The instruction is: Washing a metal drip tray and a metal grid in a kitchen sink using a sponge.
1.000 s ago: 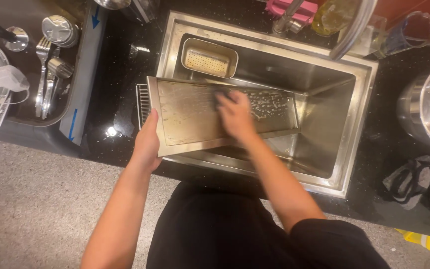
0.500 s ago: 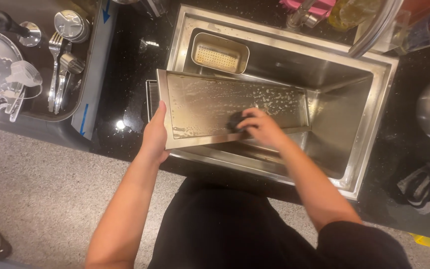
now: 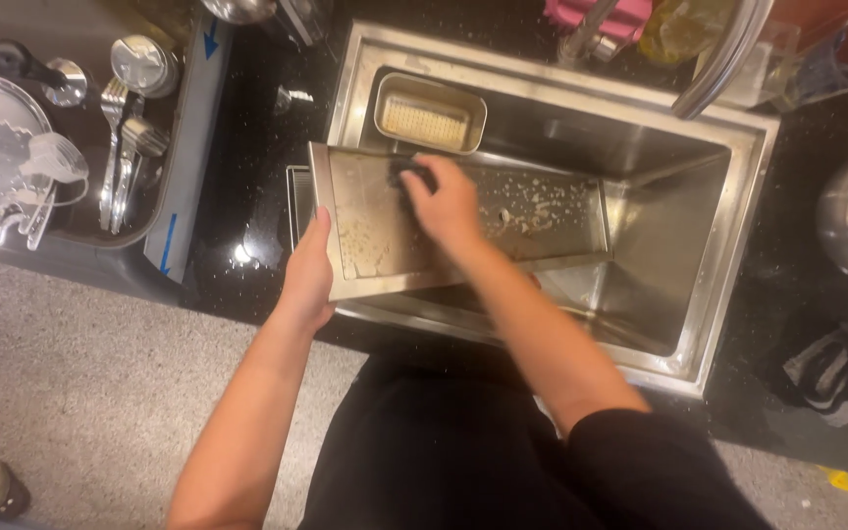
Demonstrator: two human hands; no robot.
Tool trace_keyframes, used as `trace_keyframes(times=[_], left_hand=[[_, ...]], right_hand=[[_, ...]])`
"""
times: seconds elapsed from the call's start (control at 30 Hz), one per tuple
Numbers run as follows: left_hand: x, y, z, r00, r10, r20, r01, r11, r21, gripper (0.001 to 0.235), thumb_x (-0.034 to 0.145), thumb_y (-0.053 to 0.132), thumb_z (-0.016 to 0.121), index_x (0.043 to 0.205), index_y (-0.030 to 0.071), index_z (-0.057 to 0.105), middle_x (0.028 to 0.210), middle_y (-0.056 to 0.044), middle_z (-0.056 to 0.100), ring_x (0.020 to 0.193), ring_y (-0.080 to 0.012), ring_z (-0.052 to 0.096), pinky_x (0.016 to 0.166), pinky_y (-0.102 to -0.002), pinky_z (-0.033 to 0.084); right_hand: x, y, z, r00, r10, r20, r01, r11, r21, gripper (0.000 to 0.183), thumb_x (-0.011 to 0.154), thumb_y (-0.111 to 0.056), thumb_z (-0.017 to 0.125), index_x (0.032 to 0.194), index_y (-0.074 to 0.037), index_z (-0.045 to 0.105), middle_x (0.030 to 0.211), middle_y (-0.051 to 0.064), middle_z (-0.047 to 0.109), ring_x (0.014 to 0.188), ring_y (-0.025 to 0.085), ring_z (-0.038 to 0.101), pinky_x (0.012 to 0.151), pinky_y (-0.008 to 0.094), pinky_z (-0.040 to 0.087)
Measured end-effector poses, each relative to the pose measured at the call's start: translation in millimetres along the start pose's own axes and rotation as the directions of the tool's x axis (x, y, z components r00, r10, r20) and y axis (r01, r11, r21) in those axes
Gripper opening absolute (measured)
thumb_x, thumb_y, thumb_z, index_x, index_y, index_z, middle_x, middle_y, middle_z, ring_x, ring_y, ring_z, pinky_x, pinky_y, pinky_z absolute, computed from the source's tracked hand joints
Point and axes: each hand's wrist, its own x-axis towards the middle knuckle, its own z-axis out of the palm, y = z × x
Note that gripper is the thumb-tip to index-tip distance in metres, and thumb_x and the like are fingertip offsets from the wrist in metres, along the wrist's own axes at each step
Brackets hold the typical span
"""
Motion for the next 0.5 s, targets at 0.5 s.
trace_keyframes(times=[0.5], left_hand=[[-3.6,18.0,19.1,0.996,-0.080,-0.051,0.081,0.996,0.021,0.063,0.101,0.044,0.046,0.152,0.006,0.045,0.149,-0.012,0.055,0.134,-0.0245,0.056,0.107,-0.038,0.047]], right_hand=[[-23.0,-10.1,-26.4,0.953,0.300,-0.042,-0.251,0.859,0.446,0.026,0.098,-0.025,0.076,0.100,-0.004,0.061,0.090,0.006,0.064,0.083,0.013,0.057,0.076,0.029,0.050]])
